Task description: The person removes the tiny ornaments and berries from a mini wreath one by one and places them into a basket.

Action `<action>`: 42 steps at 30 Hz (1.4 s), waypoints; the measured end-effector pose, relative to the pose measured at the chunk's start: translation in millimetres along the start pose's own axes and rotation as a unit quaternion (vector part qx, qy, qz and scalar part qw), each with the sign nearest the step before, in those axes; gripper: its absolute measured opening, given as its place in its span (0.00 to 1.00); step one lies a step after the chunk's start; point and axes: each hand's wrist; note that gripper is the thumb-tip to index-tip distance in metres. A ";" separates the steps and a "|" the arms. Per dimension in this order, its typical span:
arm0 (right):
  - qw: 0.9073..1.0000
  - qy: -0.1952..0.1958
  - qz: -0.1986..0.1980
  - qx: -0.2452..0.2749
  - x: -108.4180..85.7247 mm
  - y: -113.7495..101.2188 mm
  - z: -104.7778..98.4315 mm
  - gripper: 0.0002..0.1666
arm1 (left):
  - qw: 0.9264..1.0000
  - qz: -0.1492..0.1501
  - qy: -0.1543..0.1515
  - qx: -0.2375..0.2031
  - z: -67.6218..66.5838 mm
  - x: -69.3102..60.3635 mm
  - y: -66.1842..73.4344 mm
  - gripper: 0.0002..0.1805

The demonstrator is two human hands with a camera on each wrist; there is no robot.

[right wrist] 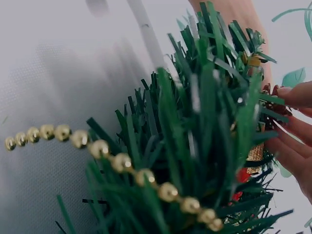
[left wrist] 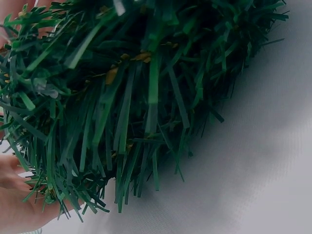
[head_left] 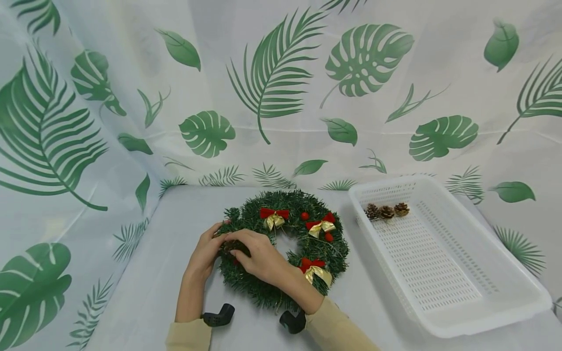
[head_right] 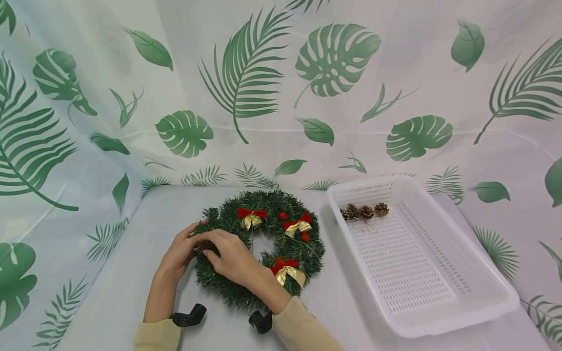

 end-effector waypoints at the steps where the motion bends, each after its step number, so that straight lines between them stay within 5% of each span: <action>1: 1.000 0.003 0.001 0.001 -0.2 0.1 -0.4 0.18 | 1.000 -0.003 0.000 -0.001 0.0 -0.2 -0.2 0.27; 42: 0.998 0.044 0.032 -0.040 -3.9 10.2 -38.9 0.18 | 1.000 -0.025 -0.007 0.007 -0.5 -0.8 3.7 0.39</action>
Point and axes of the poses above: each hand's wrist, its own x-axis towards the middle knuckle, its own z-axis out of the palm, y = z × x, and after that the axes turned 14 degrees about y, right-handed
